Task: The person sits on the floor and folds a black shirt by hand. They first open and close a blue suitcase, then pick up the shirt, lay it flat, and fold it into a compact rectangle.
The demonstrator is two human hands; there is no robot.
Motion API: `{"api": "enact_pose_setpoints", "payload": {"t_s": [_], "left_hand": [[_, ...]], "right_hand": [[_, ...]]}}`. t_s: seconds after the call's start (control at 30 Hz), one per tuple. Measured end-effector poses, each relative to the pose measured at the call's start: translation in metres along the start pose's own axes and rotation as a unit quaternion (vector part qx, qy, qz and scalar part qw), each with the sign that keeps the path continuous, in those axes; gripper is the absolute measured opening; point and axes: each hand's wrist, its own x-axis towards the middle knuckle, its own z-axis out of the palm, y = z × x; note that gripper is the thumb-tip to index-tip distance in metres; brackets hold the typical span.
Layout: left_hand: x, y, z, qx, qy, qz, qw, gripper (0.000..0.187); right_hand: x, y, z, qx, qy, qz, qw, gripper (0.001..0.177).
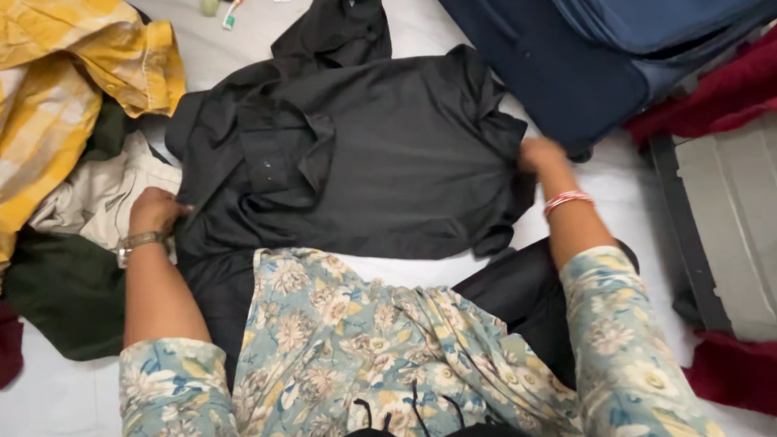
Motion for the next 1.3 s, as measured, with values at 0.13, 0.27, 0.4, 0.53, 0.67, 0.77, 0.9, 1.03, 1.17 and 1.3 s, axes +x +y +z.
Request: {"api": "enact_pose_setpoints", "payload": {"t_s": [0.13, 0.27, 0.4, 0.53, 0.67, 0.77, 0.9, 1.03, 1.17, 1.3], "left_hand": [[-0.011, 0.002, -0.001, -0.052, -0.119, -0.067, 0.989, 0.038], [-0.034, 0.025, -0.016, 0.047, -0.115, -0.056, 0.991, 0.043], [-0.05, 0.059, -0.027, 0.14, 0.132, 0.08, 0.978, 0.046], [-0.024, 0.107, -0.03, 0.097, 0.362, 0.314, 0.872, 0.026], [0.01, 0.17, -0.025, 0.02, 0.31, 0.344, 0.886, 0.016], [0.032, 0.206, -0.012, 0.027, 0.26, 0.313, 0.913, 0.017], [0.059, 0.241, 0.005, 0.032, 0.235, 0.319, 0.917, 0.039], [0.093, 0.248, 0.014, 0.04, 0.201, 0.269, 0.941, 0.074], [0.118, 0.225, 0.016, 0.055, 0.198, 0.249, 0.946, 0.038], [0.128, 0.193, -0.012, 0.01, 0.311, 0.263, 0.913, 0.037]], "right_hand": [[-0.002, 0.053, -0.005, 0.058, -0.077, 0.118, 0.988, 0.047], [0.001, 0.053, -0.003, -0.035, -0.186, 0.163, 0.968, 0.069], [0.005, 0.02, -0.019, 0.09, 0.086, 0.031, 0.992, 0.047], [-0.011, -0.032, -0.029, 0.063, 0.132, -0.079, 0.986, 0.044], [-0.027, -0.071, -0.034, 0.027, 0.292, -0.116, 0.949, 0.03], [-0.02, -0.085, -0.042, -0.052, 0.331, -0.161, 0.928, 0.029], [0.027, -0.11, -0.066, 0.058, 0.393, -0.245, 0.884, 0.03], [0.104, -0.143, -0.079, 0.23, 0.382, -0.223, 0.867, 0.031], [0.143, -0.152, -0.08, 0.17, 0.376, -0.205, 0.887, 0.041], [0.136, -0.145, -0.08, 0.143, 0.195, -0.109, 0.964, 0.047]]}}
